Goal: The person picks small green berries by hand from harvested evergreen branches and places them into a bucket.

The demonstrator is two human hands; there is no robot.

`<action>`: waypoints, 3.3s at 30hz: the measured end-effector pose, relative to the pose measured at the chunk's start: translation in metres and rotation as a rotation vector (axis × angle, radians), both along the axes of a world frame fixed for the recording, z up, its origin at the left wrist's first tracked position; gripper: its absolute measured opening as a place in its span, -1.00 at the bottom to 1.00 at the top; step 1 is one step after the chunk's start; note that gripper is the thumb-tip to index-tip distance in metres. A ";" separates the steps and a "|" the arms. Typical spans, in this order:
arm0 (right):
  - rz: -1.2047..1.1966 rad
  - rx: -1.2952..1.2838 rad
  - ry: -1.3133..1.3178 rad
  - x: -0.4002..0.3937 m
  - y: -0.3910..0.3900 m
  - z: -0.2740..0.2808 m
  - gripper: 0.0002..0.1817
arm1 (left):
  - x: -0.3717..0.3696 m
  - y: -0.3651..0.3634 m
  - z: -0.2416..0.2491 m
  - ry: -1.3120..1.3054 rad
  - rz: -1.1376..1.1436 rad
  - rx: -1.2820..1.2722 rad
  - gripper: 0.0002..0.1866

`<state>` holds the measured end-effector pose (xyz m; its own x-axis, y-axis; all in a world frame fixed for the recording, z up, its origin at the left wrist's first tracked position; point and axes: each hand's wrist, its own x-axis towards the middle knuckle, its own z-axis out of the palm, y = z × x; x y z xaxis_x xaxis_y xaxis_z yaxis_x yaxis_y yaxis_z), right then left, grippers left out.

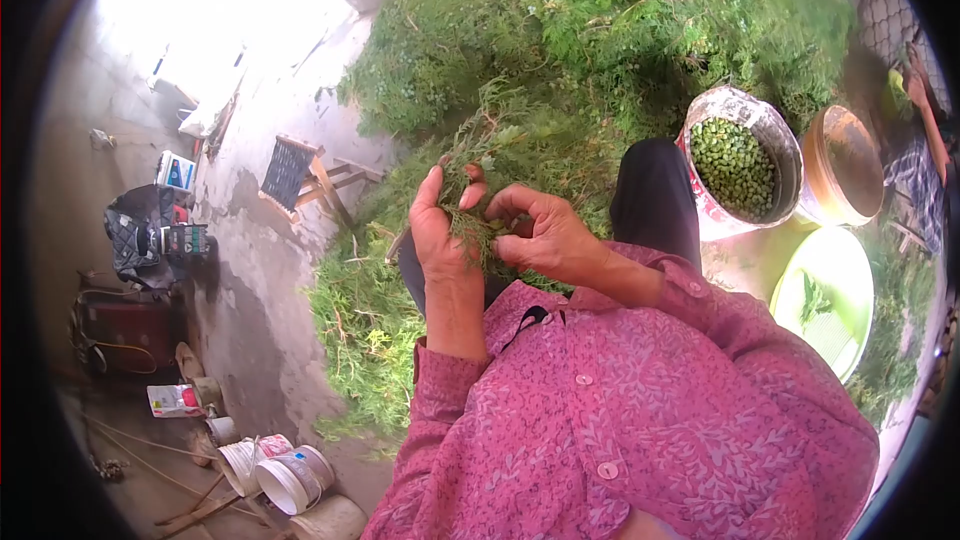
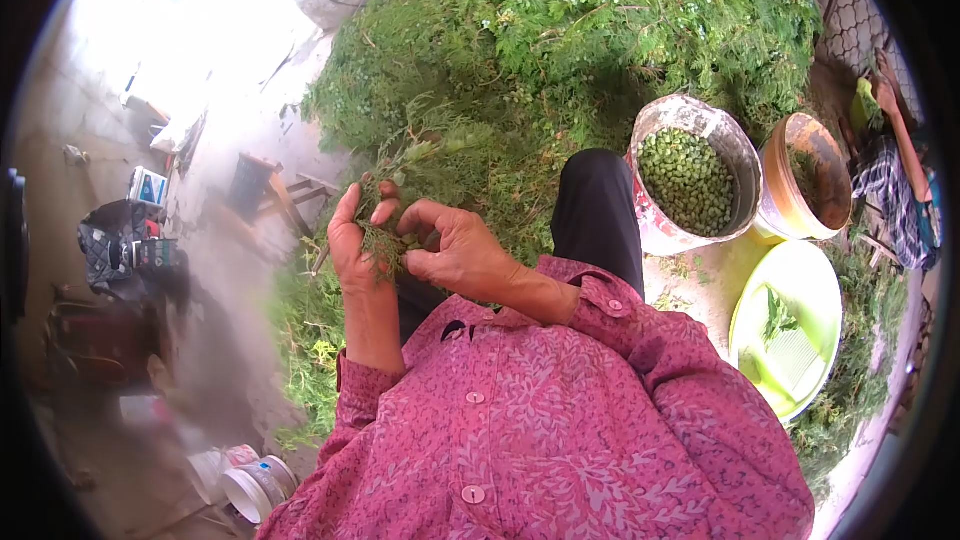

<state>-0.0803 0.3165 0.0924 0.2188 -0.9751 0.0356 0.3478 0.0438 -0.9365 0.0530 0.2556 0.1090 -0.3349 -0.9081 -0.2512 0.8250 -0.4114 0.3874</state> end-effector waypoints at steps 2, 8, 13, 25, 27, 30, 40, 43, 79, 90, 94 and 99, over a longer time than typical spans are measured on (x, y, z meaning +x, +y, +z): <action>-0.016 -0.032 -0.004 -0.003 0.000 0.000 -0.78 | 0.002 -0.003 -0.003 -0.074 0.022 -0.019 -0.80; -0.004 -0.084 0.019 -0.012 -0.002 0.001 -0.80 | -0.008 -0.012 -0.011 -0.335 0.161 0.037 -0.84; 0.049 0.164 -0.175 -0.025 0.006 0.016 -0.82 | -0.017 -0.015 -0.019 -0.232 0.098 0.102 -0.86; 0.203 0.425 -0.697 -0.051 0.012 0.011 -0.89 | 0.019 -0.033 -0.003 -0.355 0.300 0.078 -0.87; 0.259 0.499 -0.848 -0.060 0.005 0.003 -0.90 | 0.023 -0.031 -0.001 -0.416 0.289 0.047 -0.85; 0.293 0.593 -0.946 -0.065 0.003 0.001 -0.92 | 0.018 -0.026 0.005 -0.386 0.267 0.015 -0.83; 0.114 0.193 -0.278 -0.064 0.006 0.042 -0.88 | -0.005 -0.010 0.015 -0.416 0.301 0.038 -0.78; 0.001 -0.069 0.057 -0.049 0.000 0.047 -0.86 | -0.015 0.001 0.014 -0.455 0.252 -0.067 -0.76; -0.937 -0.171 1.247 -0.225 0.021 -0.028 -0.70 | -0.012 0.013 0.030 -0.510 0.222 -0.251 -0.77; -0.221 -0.581 0.646 -0.059 -0.012 0.042 -0.69 | -0.017 0.018 0.035 -0.472 0.218 -0.180 -0.74; -0.222 -0.557 0.599 -0.053 -0.012 0.042 -0.71 | -0.009 0.018 0.032 -0.475 0.146 -0.219 -0.79; -0.258 -0.707 0.666 -0.046 -0.008 0.042 -0.77 | -0.009 0.015 0.023 -0.466 0.159 -0.220 -0.79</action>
<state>-0.1268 0.3089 0.1344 0.1897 -0.7981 0.5719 -0.3363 -0.6001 -0.7258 0.0443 0.2710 0.1324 -0.0871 -0.9866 -0.1382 0.5906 -0.1629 0.7904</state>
